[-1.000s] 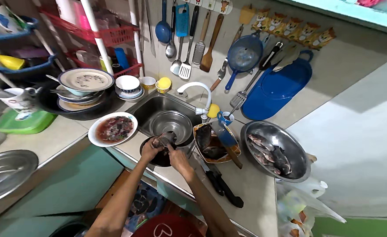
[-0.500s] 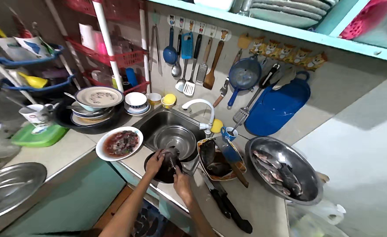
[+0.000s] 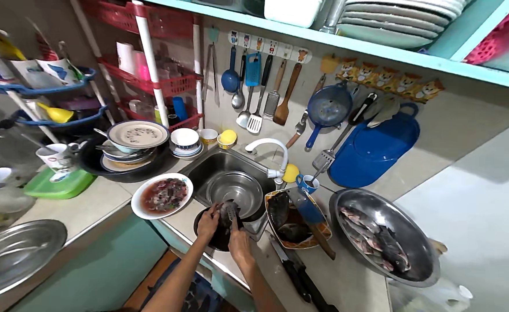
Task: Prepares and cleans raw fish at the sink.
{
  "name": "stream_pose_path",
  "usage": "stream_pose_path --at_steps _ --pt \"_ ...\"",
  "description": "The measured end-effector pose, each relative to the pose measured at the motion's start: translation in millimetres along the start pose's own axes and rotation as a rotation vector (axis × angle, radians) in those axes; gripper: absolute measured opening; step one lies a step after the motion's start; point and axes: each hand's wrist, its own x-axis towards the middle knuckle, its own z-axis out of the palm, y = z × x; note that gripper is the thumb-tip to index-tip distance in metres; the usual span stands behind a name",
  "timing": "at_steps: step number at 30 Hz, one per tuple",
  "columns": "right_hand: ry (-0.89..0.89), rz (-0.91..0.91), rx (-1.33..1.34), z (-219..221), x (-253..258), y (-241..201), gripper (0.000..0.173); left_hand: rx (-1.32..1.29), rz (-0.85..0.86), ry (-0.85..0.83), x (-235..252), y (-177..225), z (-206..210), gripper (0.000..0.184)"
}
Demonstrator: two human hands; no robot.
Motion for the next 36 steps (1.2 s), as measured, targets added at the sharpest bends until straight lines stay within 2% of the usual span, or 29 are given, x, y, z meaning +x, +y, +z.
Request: stream_pose_path --at_steps 5,10,12,16,20,22,25,29,31,36 --pt "-0.007 0.038 -0.034 26 -27 -7 0.066 0.020 -0.013 0.014 -2 -1 2 0.049" --pt "-0.027 0.046 -0.066 14 -27 6 0.062 0.036 -0.011 0.021 -2 -4 -1 0.045" --pt "-0.020 0.018 -0.102 9 -15 12 0.062 0.075 0.042 0.001 -4 -6 -1 0.043" --pt "-0.010 -0.075 -0.108 5 9 18 0.061 0.089 0.266 -0.063 -2 -25 -3 0.044" --pt "-0.029 -0.178 -0.011 -10 26 28 0.055 0.168 0.329 -0.185 -3 -25 -9 0.073" --pt "-0.012 -0.176 0.060 -26 21 30 0.052 0.228 0.313 -0.275 -3 -19 -13 0.076" --pt "-0.021 -0.047 0.012 -41 -2 23 0.055 0.280 0.346 -0.346 0 -16 -16 0.078" --pt "-0.054 0.074 0.017 -21 -22 25 0.055 0.325 0.372 -0.440 9 -15 -21 0.095" --pt "-0.040 0.094 0.047 -5 -21 26 0.055 0.377 0.357 -0.487 12 -12 -22 0.098" --pt "-0.036 -0.014 0.056 0 5 18 0.056 0.424 0.226 -0.420 0 0 -14 0.102"
